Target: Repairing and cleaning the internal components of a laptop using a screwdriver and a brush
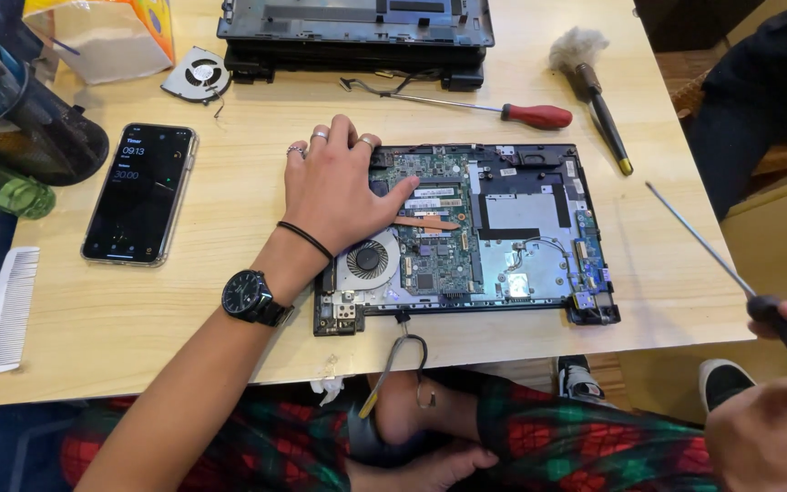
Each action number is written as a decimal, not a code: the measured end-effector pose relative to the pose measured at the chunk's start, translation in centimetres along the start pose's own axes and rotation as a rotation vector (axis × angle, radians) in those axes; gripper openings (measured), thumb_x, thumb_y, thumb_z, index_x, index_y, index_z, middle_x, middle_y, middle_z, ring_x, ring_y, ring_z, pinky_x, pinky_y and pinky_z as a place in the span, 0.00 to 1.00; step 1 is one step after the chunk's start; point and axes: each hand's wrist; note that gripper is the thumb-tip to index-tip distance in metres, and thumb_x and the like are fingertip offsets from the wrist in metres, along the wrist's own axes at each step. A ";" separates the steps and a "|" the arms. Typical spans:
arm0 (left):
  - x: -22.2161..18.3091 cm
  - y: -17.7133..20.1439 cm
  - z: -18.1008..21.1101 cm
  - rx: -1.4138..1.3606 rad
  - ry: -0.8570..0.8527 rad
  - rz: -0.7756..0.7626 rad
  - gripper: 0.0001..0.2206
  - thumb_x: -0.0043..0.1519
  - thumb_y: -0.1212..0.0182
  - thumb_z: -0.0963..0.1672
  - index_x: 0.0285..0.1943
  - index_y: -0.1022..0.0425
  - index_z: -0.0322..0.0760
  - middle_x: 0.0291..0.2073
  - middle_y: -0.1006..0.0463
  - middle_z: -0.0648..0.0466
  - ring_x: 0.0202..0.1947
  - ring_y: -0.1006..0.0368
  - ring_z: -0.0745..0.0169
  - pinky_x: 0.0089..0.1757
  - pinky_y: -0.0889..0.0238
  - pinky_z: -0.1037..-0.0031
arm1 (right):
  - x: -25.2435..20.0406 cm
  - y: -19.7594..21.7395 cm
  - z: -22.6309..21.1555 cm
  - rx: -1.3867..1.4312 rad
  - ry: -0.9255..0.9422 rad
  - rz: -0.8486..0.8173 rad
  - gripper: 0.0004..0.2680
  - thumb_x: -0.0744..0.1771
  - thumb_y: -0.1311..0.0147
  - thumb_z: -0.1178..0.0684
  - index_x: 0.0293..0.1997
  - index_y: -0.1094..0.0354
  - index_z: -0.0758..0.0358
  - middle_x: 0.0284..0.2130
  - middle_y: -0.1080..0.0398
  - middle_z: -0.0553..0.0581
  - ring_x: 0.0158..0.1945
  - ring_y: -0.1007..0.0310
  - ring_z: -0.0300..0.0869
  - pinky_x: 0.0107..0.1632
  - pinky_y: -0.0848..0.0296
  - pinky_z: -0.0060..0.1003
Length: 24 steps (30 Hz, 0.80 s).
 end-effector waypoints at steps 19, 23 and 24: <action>0.2 1.8 -0.9 -0.114 -0.623 0.481 0.43 0.65 0.21 0.52 0.81 0.53 0.51 0.71 0.39 0.41 0.71 0.38 0.42 0.66 0.41 0.45 | 6.8 -10.1 -7.7 0.446 0.833 -0.211 0.08 0.68 0.46 0.69 0.50 0.39 0.71 0.58 0.34 0.77 0.63 0.28 0.63 0.67 0.25 0.50; 1.4 1.1 -2.1 -0.030 -0.703 0.541 0.17 0.58 0.48 0.35 0.53 0.24 0.44 0.46 0.23 0.52 0.50 0.27 0.49 0.53 0.39 0.56 | 8.5 -11.7 -8.8 0.567 0.877 -0.400 0.11 0.71 0.51 0.61 0.60 0.45 0.65 0.65 0.40 0.76 0.69 0.33 0.63 0.71 0.30 0.52; 1.7 0.6 -2.9 0.009 -0.681 0.501 0.17 0.55 0.49 0.34 0.48 0.24 0.44 0.41 0.23 0.54 0.46 0.25 0.48 0.48 0.35 0.56 | 9.2 -12.1 -8.3 0.608 0.892 -0.428 0.17 0.71 0.47 0.59 0.66 0.50 0.63 0.67 0.44 0.77 0.74 0.40 0.65 0.76 0.34 0.57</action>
Point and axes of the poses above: each hand's wrist, its own x-axis towards the middle knuckle, its own y-axis out of the back of the hand, z = x × y
